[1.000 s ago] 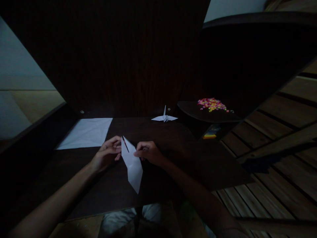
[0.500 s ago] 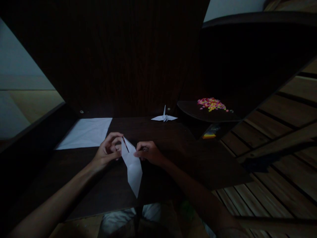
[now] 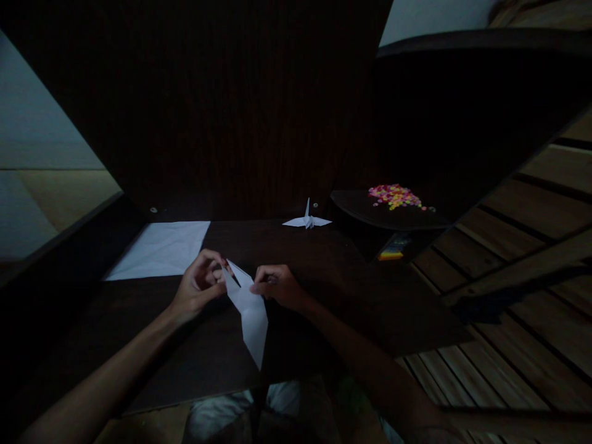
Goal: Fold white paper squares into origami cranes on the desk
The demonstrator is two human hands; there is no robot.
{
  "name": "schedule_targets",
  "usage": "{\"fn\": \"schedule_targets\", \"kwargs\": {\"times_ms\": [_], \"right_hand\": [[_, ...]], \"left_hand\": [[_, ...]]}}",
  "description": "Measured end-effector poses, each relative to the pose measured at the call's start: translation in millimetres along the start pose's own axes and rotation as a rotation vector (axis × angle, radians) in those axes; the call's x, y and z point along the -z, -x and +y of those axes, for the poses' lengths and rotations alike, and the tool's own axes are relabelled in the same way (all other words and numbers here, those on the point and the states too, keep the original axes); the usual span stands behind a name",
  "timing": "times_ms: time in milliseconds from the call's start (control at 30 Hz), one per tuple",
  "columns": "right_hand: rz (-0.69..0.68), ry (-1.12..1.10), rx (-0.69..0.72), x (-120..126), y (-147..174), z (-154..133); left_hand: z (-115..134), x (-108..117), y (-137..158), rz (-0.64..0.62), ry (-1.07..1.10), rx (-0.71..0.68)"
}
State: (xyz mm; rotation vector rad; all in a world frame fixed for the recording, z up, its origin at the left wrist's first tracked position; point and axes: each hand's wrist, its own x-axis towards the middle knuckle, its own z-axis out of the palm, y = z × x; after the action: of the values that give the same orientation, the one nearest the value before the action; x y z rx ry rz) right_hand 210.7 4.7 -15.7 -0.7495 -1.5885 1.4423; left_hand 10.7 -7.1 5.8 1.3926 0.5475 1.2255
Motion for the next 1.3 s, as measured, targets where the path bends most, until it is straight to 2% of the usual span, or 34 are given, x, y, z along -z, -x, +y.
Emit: {"fn": "schedule_targets", "kwargs": {"times_ms": [233, 433, 600, 967, 1133, 1300], "right_hand": [[0.013, 0.021, 0.015, -0.6, -0.2, -0.9], [0.016, 0.047, 0.022, -0.4, -0.1, -0.9], [0.041, 0.031, 0.033, -0.8, -0.7, -0.6], [0.135, 0.057, 0.100, -1.4, -1.6, 1.1], [0.181, 0.127, 0.139, -2.2, -1.5, 0.9], [0.237, 0.248, 0.191, -3.1, -1.0, -0.2]], "left_hand": [[3.4, 2.3, -2.4, 0.024, -0.150, -0.059], [0.4, 4.4, -1.0, 0.027, -0.159, 0.000], [-1.5, 6.8, -1.4, 0.019, -0.225, -0.023], [-0.9, 6.3, -6.1, 0.142, -0.468, -0.135], [-4.3, 8.7, -6.5, 0.151, -0.529, -0.161], [-1.9, 5.8, -6.5, 0.182, -0.517, -0.105]]}}
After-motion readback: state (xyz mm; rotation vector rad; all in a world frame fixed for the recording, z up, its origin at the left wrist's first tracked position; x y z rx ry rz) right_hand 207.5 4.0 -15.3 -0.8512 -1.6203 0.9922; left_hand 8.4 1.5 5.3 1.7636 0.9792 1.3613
